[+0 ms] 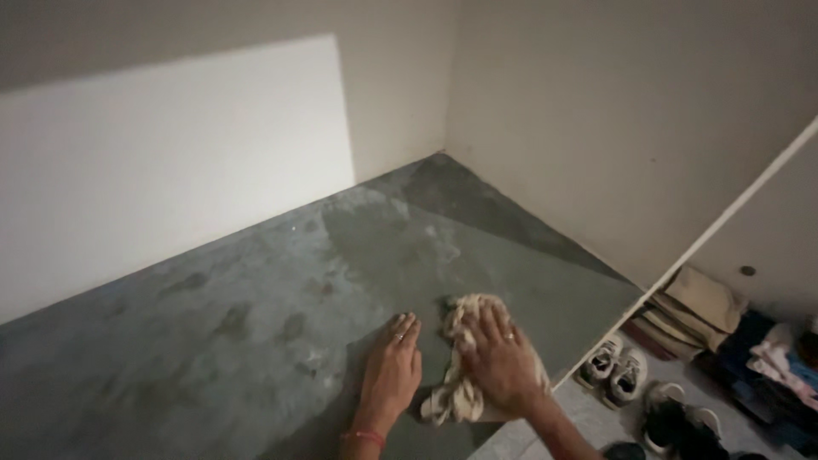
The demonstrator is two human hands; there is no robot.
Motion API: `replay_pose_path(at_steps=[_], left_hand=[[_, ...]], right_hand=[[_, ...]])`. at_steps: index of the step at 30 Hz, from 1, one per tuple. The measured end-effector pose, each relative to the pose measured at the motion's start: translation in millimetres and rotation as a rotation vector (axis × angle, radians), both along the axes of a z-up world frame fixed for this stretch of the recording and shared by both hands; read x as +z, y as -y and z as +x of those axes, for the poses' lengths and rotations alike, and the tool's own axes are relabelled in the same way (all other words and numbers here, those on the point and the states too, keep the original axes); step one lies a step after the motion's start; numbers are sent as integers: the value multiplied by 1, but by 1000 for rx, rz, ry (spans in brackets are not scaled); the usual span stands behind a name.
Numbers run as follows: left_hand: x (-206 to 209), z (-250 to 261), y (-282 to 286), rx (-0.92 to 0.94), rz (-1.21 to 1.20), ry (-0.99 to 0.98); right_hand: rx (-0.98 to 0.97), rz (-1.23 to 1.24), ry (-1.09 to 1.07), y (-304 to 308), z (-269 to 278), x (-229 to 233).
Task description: The person wipes a gray floor surface with a cloth, then cleans several pairs of shoes on the floor using the same cloth. The person handles each shoe individually, wiping the exterior surfaces.
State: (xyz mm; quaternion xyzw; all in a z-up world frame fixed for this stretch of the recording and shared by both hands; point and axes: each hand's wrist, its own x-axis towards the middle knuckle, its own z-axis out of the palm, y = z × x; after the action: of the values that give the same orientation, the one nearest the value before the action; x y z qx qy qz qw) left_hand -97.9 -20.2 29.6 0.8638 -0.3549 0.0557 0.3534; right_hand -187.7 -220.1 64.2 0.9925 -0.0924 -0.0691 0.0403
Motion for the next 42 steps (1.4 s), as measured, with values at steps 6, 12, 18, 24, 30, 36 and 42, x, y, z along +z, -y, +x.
replay_pose_path(at_steps=[6,12,18,24,30,36,42], left_hand=[[-2,7,3,31,-61,-16],[1,6,4,45,-47,-57],[3,0,-13,48,-10,-88],[7,-8,-35,224,85,8],[5,-2,-28,246,28,54],[2,1,-42,400,113,-17],[5,5,-91,492,194,-108]], right_hand=[[-100,134,181,24,62,0],[-16,-63,-74,-27,23,2],[85,225,95,-82,-37,5],[168,175,110,-79,-11,1],[204,178,232,-75,70,-3],[162,117,23,-93,40,16],[206,174,-25,-115,-8,3]])
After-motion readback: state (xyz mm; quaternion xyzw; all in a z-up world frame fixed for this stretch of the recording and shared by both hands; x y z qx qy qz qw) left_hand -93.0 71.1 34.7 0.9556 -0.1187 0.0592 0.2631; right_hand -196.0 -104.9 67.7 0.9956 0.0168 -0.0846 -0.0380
